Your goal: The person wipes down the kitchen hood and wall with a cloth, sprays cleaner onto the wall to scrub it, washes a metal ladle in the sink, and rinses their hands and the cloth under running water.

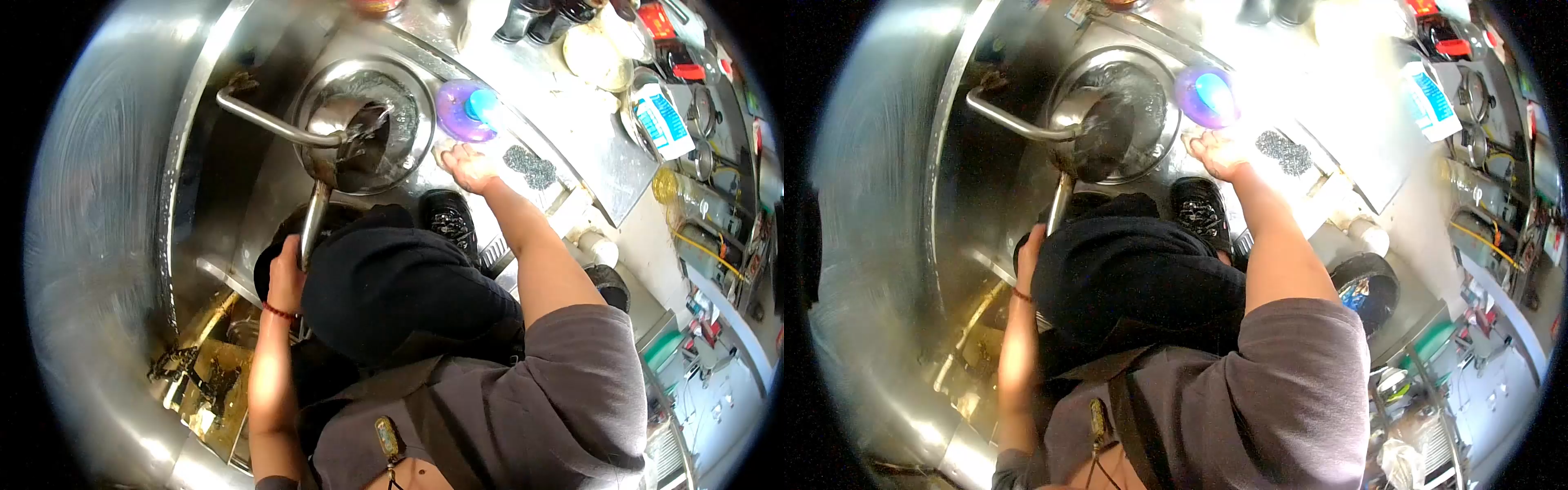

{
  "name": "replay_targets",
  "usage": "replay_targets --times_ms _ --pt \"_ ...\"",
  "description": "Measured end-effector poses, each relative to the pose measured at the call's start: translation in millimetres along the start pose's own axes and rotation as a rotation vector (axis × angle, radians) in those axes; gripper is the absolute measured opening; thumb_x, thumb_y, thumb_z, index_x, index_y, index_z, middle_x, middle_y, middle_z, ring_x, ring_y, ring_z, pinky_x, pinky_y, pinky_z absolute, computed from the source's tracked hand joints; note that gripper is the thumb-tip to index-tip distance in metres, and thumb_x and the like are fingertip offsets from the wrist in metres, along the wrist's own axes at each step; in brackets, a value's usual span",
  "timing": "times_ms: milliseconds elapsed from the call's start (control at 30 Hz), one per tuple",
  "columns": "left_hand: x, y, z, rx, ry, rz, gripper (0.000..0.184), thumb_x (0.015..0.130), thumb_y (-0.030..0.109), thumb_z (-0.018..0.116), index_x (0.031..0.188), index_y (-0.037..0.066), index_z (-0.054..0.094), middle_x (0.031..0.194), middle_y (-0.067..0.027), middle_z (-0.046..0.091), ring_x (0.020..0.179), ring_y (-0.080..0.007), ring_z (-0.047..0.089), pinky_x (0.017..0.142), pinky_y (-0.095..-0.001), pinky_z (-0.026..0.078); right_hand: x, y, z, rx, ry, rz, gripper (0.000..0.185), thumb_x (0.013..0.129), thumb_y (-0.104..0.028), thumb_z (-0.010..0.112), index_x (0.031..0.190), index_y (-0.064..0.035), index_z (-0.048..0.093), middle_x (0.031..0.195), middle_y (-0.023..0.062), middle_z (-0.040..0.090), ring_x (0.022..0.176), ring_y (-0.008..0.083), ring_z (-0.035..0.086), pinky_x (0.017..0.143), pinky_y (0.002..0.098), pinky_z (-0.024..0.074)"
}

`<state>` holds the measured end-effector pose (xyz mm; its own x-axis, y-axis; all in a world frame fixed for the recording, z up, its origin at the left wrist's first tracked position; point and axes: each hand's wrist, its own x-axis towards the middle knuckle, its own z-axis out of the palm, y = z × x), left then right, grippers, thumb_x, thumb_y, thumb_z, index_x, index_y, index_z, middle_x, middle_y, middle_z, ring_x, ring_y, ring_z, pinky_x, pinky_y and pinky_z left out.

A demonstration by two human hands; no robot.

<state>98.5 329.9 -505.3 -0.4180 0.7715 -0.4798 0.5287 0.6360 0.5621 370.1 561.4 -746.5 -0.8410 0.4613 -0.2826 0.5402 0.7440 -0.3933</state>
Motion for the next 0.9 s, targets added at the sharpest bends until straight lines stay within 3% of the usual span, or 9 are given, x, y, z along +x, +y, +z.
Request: replay_targets --times_ms 233,333,400,467,600,633,800,833,900 --pt "47 6 23 0.155 0.007 -0.078 0.035 0.072 0.009 0.066 0.098 -0.003 0.047 0.083 -0.0267 0.059 0.082 -0.0451 0.058 0.067 -0.0418 0.046 29 -5 10 0.269 0.066 0.275 0.020 0.090 -0.024 0.045 0.092 -0.0067 0.055 0.085 0.0145 0.062 0.081 0.0270 0.061 0.072 0.0361 0.0498" --pt "47 15 18 -0.089 -0.131 -0.096 0.030 0.071 0.008 0.066 0.094 -0.004 0.052 0.079 -0.0137 0.057 0.073 -0.0194 0.054 0.067 -0.0317 0.043 -17 27 4 0.719 0.134 0.380 0.014 0.085 -0.008 0.056 0.096 -0.0008 0.060 0.091 0.0100 0.065 0.078 0.0199 0.061 0.070 0.0275 0.0487" --pt "37 -5 18 -0.261 -0.197 -0.060 0.029 0.072 0.009 0.066 0.095 -0.003 0.052 0.079 -0.0113 0.057 0.073 -0.0161 0.052 0.067 -0.0301 0.043 -51 18 -15 0.580 0.180 0.420 0.013 0.084 -0.003 0.057 0.095 0.0013 0.062 0.091 0.0084 0.065 0.077 0.0174 0.061 0.069 0.0243 0.0479" --pt "23 -6 9 -0.446 -0.303 -0.049 0.027 0.075 0.004 0.064 0.099 -0.001 0.053 0.087 -0.0059 0.058 0.081 -0.0100 0.051 0.070 -0.0264 0.043 -73 -7 -73 1.647 0.507 0.393 0.014 0.087 -0.004 0.054 0.094 0.0020 0.065 0.090 0.0077 0.066 0.076 0.0165 0.061 0.067 0.0232 0.0480" --pt "10 8 -4 -0.530 -0.398 0.076 0.032 0.079 -0.002 0.063 0.109 -0.001 0.052 0.100 -0.0044 0.057 0.095 -0.0102 0.052 0.082 -0.0247 0.043 -70 -16 -94 1.549 0.560 0.785 0.015 0.089 -0.005 0.053 0.094 0.0032 0.065 0.072 0.0100 0.064 0.054 0.0140 0.058 0.039 0.0222 0.0411" --pt "10 5 -2 -0.532 -0.405 0.073 0.032 0.079 -0.002 0.063 0.109 -0.001 0.052 0.100 -0.0044 0.057 0.095 -0.0102 0.052 0.082 -0.0247 0.043 -66 -9 -90 1.470 0.274 0.892 0.013 0.089 -0.005 0.055 0.094 0.0030 0.063 0.088 0.0103 0.065 0.073 0.0176 0.062 0.063 0.0289 0.0521" --pt "11 -12 8 -0.639 -0.531 0.023 0.033 0.080 0.005 0.066 0.110 -0.002 0.052 0.100 -0.0059 0.058 0.095 -0.0106 0.052 0.083 -0.0258 0.042 -74 2 -100 2.001 0.298 0.639 0.013 0.086 -0.009 0.056 0.090 0.0015 0.063 0.080 0.0086 0.065 0.070 0.0178 0.063 0.062 0.0301 0.0518" --pt "18 -15 12 -0.676 -0.524 0.084 0.033 0.080 0.006 0.066 0.109 -0.002 0.052 0.099 -0.0059 0.058 0.094 -0.0108 0.053 0.083 -0.0256 0.042 -76 8 -91 1.997 0.304 0.632 0.013 0.086 -0.009 0.056 0.090 0.0015 0.063 0.080 0.0086 0.065 0.070 0.0178 0.063 0.062 0.0301 0.0518" --pt "17 -21 20 -0.694 -0.505 0.055 0.031 0.081 0.007 0.064 0.109 -0.002 0.053 0.099 -0.0063 0.059 0.093 -0.0109 0.053 0.082 -0.0255 0.042 -80 25 -46 0.391 0.397 0.612 0.015 0.083 -0.010 0.057 0.091 0.0015 0.061 0.076 0.0109 0.063 0.070 0.0217 0.063 0.064 0.0291 0.0509"
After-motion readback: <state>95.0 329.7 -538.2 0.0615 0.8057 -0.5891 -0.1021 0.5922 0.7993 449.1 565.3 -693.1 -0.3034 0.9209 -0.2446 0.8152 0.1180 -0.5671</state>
